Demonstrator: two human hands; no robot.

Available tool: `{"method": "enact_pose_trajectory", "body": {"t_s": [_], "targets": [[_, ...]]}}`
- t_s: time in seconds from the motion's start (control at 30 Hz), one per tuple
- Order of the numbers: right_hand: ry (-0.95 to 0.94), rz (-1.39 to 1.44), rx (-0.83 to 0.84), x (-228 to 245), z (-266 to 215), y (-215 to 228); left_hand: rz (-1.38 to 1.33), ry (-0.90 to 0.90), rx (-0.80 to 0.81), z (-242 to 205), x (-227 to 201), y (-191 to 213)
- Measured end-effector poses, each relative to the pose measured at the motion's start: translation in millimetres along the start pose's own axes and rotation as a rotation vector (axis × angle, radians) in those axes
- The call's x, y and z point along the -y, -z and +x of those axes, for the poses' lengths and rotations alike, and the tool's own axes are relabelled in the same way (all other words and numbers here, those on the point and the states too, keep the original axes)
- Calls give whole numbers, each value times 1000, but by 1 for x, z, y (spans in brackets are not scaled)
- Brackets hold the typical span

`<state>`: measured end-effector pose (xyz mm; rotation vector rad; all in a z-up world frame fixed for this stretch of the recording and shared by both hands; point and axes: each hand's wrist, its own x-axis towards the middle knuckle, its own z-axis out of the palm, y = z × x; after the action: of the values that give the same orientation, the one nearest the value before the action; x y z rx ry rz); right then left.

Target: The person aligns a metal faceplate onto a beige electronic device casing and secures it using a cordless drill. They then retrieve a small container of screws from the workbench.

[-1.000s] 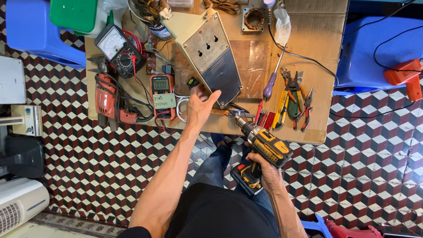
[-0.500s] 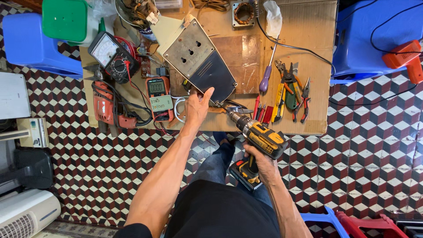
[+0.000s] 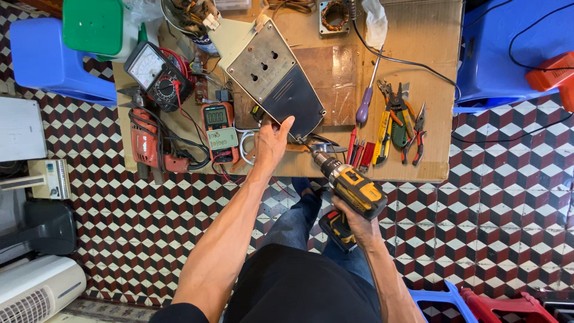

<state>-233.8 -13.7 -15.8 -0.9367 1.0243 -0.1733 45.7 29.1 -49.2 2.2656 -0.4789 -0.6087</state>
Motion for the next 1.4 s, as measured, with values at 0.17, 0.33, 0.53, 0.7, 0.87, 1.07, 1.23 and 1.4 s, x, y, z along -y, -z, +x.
{"method": "enact_pose_trajectory", "body": {"t_s": [0.17, 0.33, 0.53, 0.7, 0.87, 1.07, 1.23, 1.4], "targets": [[39, -165, 38, -19, 10, 21, -67, -79, -30, 1, 3, -1], [430, -559, 119, -34, 24, 36, -19, -29, -2, 3, 8, -3], [537, -443, 119, -1, 23, 31, -75, -107, -12, 6, 12, -5], [448, -663, 121, 48, 12, 27, 198, 87, 83, 10, 12, -2], [376, -694, 110, 70, 10, 36, 11, -96, 52, 7, 13, 1], [381, -609, 74, 45, -3, 74, 43, 0, 90, 3, 4, 1], [230, -413, -223, 43, -14, 106, -88, 28, 18, -7, 4, -2], [144, -84, -371, 94, -2, 123, 29, 31, -66, -16, 7, -14]]}}
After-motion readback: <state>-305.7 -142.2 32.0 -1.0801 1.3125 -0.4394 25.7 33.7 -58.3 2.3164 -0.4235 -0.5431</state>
